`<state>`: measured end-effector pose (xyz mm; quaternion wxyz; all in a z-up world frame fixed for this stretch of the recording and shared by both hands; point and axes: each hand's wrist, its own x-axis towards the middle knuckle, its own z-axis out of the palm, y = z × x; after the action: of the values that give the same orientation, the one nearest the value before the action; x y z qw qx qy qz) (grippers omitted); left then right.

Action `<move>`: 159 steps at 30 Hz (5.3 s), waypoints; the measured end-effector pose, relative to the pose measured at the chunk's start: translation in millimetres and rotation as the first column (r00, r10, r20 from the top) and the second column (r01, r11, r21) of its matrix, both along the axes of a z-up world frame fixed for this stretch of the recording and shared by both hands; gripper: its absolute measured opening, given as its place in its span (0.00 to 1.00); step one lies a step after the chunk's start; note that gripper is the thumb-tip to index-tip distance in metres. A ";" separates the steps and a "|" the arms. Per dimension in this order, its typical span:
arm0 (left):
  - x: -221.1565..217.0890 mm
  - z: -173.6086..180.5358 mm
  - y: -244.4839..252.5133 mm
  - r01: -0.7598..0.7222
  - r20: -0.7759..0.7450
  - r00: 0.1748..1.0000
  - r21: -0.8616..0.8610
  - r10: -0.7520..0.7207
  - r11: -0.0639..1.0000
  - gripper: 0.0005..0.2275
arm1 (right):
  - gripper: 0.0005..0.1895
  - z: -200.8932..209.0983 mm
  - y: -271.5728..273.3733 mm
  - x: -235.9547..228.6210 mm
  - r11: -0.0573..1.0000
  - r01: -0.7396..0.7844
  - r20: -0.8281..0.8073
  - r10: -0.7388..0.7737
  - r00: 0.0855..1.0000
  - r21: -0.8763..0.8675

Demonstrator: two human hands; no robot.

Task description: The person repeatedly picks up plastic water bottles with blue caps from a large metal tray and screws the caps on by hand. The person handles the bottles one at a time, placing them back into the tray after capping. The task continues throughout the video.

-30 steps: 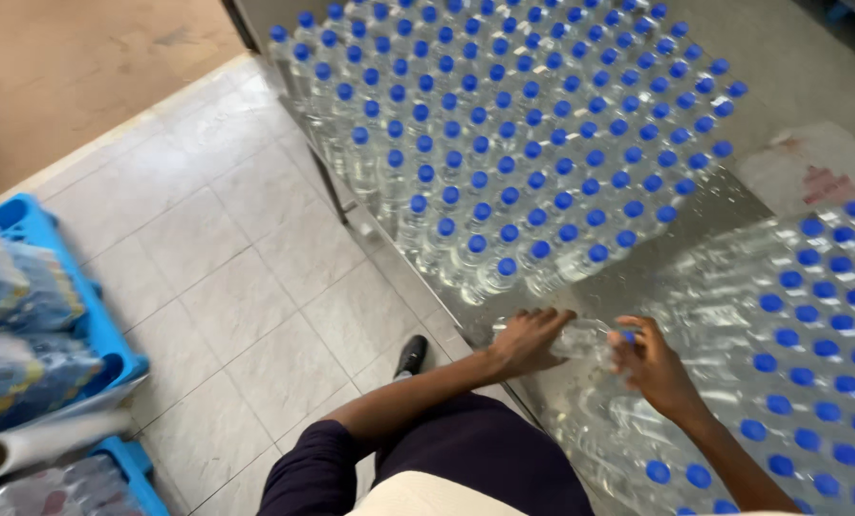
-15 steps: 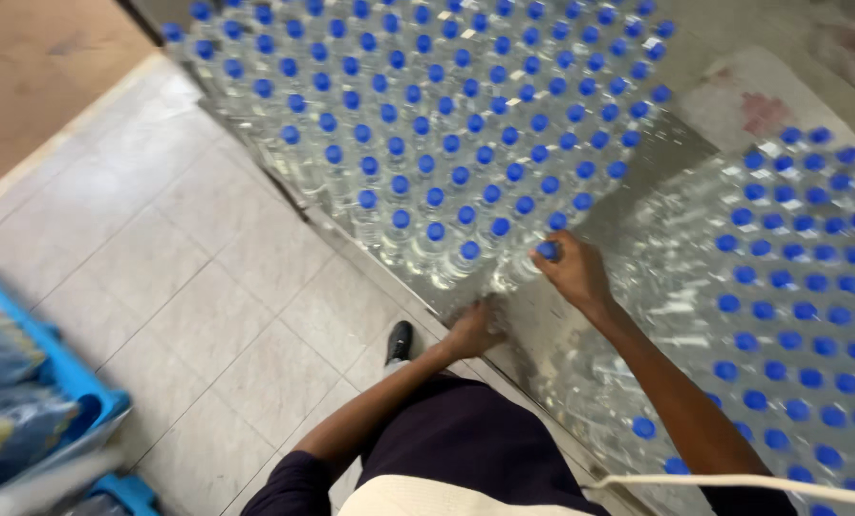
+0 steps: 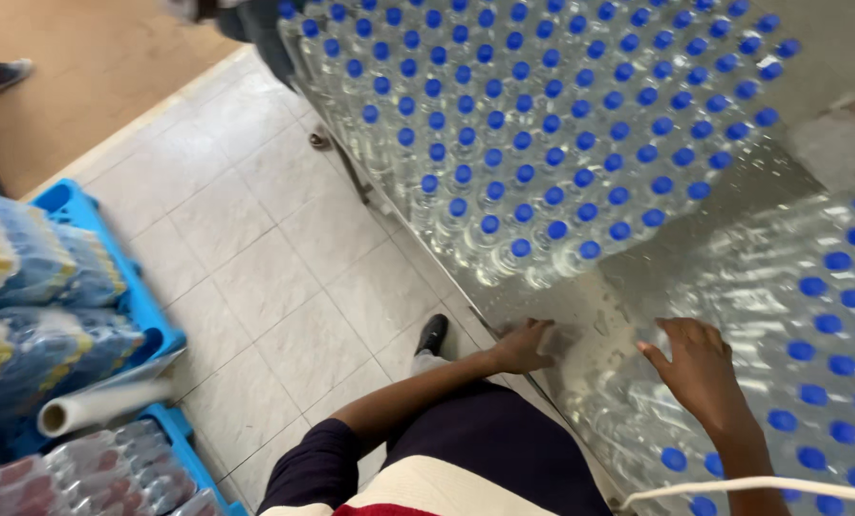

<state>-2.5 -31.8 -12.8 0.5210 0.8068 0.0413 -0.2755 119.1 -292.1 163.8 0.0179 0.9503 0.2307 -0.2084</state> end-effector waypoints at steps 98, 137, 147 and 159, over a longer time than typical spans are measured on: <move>64.8 171.7 -0.4 0.457 0.262 0.867 -0.081 -0.424 0.886 0.39 | 0.25 111.1 -16.6 -52.5 0.917 -0.098 0.030 0.094 0.995 0.386; 49.9 167.2 21.3 0.512 0.515 0.658 0.229 -0.549 0.828 0.33 | 0.30 96.2 14.1 -100.1 0.463 0.698 -0.665 -0.267 0.697 0.545; 65.2 182.5 43.6 0.811 0.344 0.583 -0.191 -0.736 0.554 0.33 | 0.26 75.8 -2.4 -95.1 0.692 -0.711 0.675 0.466 0.572 0.125; 64.5 166.3 48.2 0.606 -0.040 0.604 -0.626 -0.796 0.491 0.33 | 0.26 75.8 22.6 -106.6 0.781 -0.336 0.390 0.129 0.912 0.527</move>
<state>61.9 16.4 153.5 0.5540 0.5051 -0.2926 -0.5936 12.5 -269.5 239.6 -0.2096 0.8940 0.3941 0.0395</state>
